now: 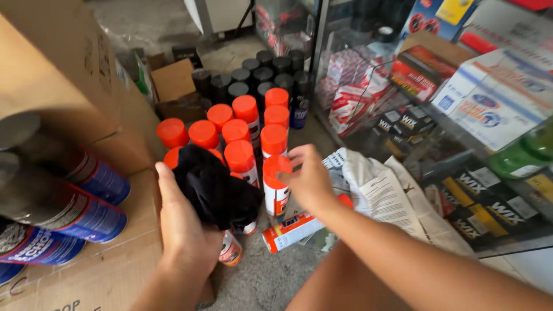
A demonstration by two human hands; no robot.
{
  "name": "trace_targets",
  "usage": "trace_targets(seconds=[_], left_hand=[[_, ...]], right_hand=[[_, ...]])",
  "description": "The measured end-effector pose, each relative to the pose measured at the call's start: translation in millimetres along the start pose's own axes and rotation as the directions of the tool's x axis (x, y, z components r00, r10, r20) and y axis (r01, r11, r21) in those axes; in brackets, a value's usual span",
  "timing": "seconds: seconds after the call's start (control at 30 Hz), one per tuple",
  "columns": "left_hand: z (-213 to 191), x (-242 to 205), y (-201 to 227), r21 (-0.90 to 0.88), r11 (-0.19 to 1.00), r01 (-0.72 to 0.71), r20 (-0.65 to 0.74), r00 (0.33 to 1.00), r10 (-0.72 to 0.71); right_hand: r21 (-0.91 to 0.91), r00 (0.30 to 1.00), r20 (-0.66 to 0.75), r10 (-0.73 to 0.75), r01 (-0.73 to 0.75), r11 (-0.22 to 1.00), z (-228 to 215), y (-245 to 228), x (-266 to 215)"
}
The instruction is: The person wipes multiple aerosol cans with a black cloth and places them on a glass shelf. The person handles red-capped and blue-labeled cans one at a time, wiping each can before arranging them on the shelf.
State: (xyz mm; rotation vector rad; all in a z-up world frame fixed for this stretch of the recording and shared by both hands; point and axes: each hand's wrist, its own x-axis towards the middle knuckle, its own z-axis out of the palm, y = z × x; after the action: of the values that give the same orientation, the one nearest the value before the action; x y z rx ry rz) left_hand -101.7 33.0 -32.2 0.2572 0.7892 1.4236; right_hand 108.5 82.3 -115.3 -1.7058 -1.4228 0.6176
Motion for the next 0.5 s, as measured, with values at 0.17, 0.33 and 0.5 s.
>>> trace_targets(seconds=[0.17,0.33,0.5], left_hand=[[-21.6,3.1,6.6,-0.166,0.933,0.319,-0.006,0.946,-0.324],[-44.8,6.1,-2.1,-0.335,0.863,0.379,0.237,0.920,-0.312],[-42.2,7.7,1.3,-0.288,0.875,0.388,0.160,0.921,-0.355]], right_hand=[[-0.215,0.961,0.004,-0.276,0.270,0.938,39.9,77.6,39.3],[-0.194,0.997,0.070,-0.018,0.031,0.980,68.7,74.2,38.4],[-0.098,0.996,0.058,0.067,-0.061,0.993,51.4,40.4,16.3]])
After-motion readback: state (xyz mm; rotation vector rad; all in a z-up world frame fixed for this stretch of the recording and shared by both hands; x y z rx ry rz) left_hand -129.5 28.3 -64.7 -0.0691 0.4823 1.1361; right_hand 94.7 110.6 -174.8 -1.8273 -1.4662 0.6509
